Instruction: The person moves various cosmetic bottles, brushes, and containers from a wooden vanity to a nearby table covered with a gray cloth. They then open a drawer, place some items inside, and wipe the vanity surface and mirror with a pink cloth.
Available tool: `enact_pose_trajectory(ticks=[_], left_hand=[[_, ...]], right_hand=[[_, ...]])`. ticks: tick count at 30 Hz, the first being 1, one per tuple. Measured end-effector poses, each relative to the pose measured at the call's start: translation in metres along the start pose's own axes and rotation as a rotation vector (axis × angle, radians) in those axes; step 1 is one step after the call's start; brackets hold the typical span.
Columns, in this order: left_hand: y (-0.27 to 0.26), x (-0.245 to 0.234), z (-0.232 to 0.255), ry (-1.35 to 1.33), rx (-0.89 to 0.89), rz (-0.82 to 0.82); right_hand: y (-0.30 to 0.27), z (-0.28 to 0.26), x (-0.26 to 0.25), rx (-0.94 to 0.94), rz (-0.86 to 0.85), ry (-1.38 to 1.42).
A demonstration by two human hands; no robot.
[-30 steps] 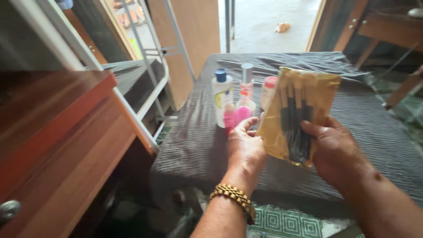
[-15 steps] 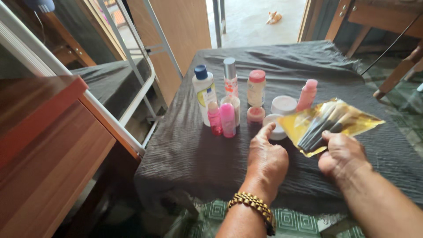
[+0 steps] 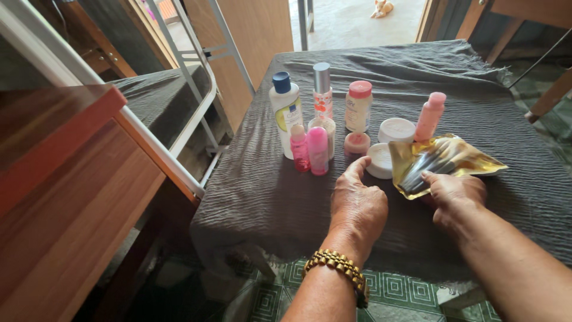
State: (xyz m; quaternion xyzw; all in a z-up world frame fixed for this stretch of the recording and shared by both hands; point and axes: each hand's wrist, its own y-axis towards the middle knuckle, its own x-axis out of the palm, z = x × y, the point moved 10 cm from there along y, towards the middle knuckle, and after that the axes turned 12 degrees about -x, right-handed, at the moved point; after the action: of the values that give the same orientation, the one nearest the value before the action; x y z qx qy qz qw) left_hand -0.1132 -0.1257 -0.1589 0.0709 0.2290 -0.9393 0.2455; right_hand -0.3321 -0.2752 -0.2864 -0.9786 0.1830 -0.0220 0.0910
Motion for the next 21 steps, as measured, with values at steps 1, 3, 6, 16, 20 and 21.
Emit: enact_pose_trajectory(ticks=[1,3,6,16,20,21], left_hand=[[-0.002,-0.003,0.002,0.015,0.013,0.013],[-0.007,-0.013,0.009,0.044,0.043,0.045],[-0.021,-0.032,0.02,-0.001,0.092,0.049],[-0.12,-0.209,0.061,-0.221,0.489,0.52],[-0.197,-0.295,0.062,-0.145,0.584,0.781],[-0.22,-0.314,0.065,-0.085,0.61,0.864]], right_hand=[[-0.005,-0.007,0.002,-0.034,0.0,-0.044],[-0.017,-0.02,-0.002,-0.091,0.003,-0.142],[-0.039,-0.056,-0.007,-0.301,0.036,-0.394],[-0.219,-0.168,0.13,-0.638,-0.543,-0.223],[-0.344,-0.212,0.192,-0.635,-0.959,0.094],[-0.376,-0.224,0.2,-0.637,-1.049,0.183]])
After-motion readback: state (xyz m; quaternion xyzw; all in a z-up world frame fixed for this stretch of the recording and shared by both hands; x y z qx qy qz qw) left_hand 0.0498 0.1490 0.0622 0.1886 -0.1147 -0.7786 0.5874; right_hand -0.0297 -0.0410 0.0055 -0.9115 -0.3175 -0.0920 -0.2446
